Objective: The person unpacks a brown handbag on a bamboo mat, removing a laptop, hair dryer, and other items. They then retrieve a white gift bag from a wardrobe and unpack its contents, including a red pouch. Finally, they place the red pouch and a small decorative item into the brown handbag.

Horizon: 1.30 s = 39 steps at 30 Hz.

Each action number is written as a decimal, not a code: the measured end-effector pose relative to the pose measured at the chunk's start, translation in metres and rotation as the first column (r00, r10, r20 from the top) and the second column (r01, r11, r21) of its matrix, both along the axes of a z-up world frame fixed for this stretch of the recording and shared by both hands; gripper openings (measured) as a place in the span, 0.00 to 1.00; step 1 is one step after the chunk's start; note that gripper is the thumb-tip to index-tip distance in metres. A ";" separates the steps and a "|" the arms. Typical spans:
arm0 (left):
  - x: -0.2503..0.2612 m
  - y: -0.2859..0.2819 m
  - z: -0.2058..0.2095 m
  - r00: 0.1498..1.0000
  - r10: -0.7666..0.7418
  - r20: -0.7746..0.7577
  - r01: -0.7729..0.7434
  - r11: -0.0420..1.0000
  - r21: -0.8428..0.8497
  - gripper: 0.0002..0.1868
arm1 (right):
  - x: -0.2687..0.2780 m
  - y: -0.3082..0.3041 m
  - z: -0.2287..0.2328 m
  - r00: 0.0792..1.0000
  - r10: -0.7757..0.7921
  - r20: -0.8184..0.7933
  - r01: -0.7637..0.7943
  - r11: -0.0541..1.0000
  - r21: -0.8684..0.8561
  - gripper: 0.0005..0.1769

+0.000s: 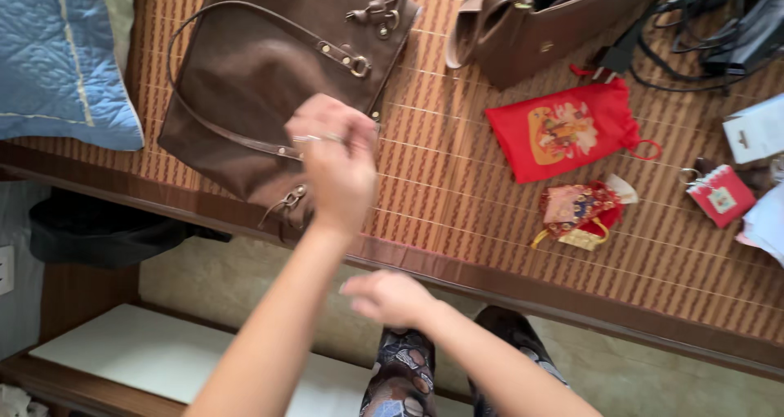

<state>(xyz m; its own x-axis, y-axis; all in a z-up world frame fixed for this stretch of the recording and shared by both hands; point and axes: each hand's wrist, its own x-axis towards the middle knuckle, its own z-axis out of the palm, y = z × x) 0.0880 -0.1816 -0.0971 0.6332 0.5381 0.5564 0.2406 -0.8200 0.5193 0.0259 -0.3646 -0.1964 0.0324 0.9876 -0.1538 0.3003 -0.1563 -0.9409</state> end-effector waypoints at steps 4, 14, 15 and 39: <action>0.029 -0.082 0.001 0.963 -0.078 0.259 0.268 0.159 -0.950 0.07 | 0.093 -0.042 0.020 0.611 -0.764 -0.209 0.749 0.643 -0.159 0.16; 0.080 -0.232 0.030 0.932 -0.237 0.273 0.196 -0.304 -0.932 0.11 | 0.189 -0.209 0.135 0.164 -0.850 -0.501 0.928 0.305 -0.213 0.12; 0.084 -0.242 0.037 0.923 -0.273 0.271 0.183 -0.308 -0.934 0.11 | 0.190 -0.223 0.141 0.139 -0.861 -0.490 0.939 0.272 -0.212 0.11; 0.178 -0.420 0.132 0.705 -0.663 0.253 0.686 0.546 -0.481 0.12 | 0.257 -0.415 0.225 -0.111 -0.834 -0.540 0.980 -0.003 -0.197 0.10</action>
